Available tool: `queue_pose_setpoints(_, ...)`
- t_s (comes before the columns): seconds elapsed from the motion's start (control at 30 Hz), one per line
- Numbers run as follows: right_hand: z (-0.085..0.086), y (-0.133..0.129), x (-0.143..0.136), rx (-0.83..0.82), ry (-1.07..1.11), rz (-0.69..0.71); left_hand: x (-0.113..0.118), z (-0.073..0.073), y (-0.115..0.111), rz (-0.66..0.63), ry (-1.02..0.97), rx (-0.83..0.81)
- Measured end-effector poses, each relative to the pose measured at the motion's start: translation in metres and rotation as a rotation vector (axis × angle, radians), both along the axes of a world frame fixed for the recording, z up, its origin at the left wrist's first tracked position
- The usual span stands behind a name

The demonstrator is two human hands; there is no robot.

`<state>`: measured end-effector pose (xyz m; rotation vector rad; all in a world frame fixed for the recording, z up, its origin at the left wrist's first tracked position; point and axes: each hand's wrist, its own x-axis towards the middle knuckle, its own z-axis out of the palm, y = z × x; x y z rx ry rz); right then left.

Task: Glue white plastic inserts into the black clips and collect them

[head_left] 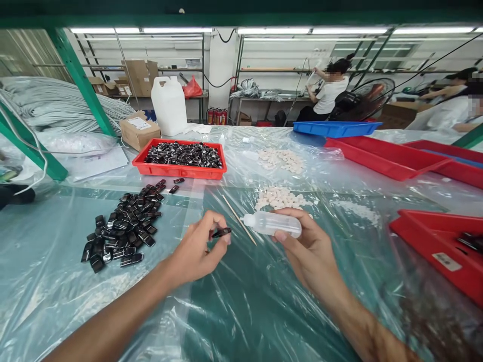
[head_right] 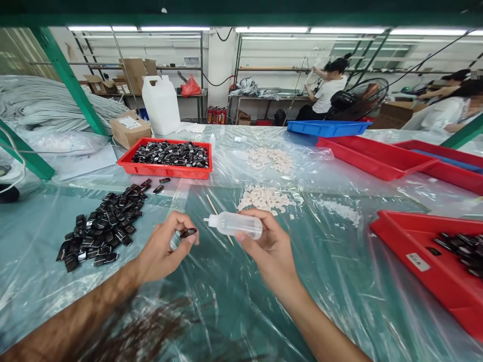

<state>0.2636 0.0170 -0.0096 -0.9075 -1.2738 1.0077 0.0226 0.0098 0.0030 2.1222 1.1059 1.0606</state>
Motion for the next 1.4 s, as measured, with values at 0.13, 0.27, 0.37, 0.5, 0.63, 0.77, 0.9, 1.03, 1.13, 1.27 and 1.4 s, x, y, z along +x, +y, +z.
queue_pose_setpoints(0.13, -0.002, 0.001, 0.002, -0.012, -0.013, -0.017, -0.001, 0.004, -0.004, -0.069, -0.058, -0.082)
queue_pose_setpoints(0.27, -0.001, 0.002, 0.003, 0.01, -0.031, -0.042, -0.001, 0.007, -0.002, -0.122, -0.087, -0.188)
queue_pose_setpoints(0.37, -0.002, 0.003, 0.004, 0.027, -0.056, -0.046, 0.001, 0.004, 0.002, -0.124, -0.126, -0.21)
queue_pose_setpoints(0.5, -0.003, 0.007, 0.005, 0.065, -0.066, -0.055, 0.002, -0.001, 0.009, -0.151, -0.199, -0.208)
queue_pose_setpoints(0.63, 0.001, 0.006, 0.005, 0.139, -0.106, -0.041, 0.001, -0.003, 0.011, -0.065, -0.098, 0.004)
queue_pose_setpoints(0.77, 0.005, 0.002, 0.002, 0.181, -0.17, -0.008, -0.002, -0.005, 0.011, -0.056, 0.081, 0.26)
queue_pose_setpoints(0.9, 0.004, 0.001, 0.001, 0.17, -0.224, 0.004, -0.006, -0.008, 0.011, -0.025, 0.163, 0.3)
queue_pose_setpoints(1.03, 0.0, 0.002, 0.002, 0.202, -0.283, 0.0, -0.007, -0.008, 0.012, -0.003, 0.161, 0.328)
queue_pose_setpoints(1.13, -0.002, 0.002, 0.002, 0.239, -0.31, -0.012, -0.005, -0.006, 0.011, -0.013, 0.152, 0.375)
queue_pose_setpoints(1.27, -0.003, 0.001, 0.002, 0.27, -0.343, -0.026, -0.004, -0.005, 0.009, -0.011, 0.157, 0.402)
queue_pose_setpoints(1.4, -0.001, 0.0, 0.001, 0.316, -0.392, -0.054, -0.004, -0.004, 0.008, 0.006, 0.171, 0.413)
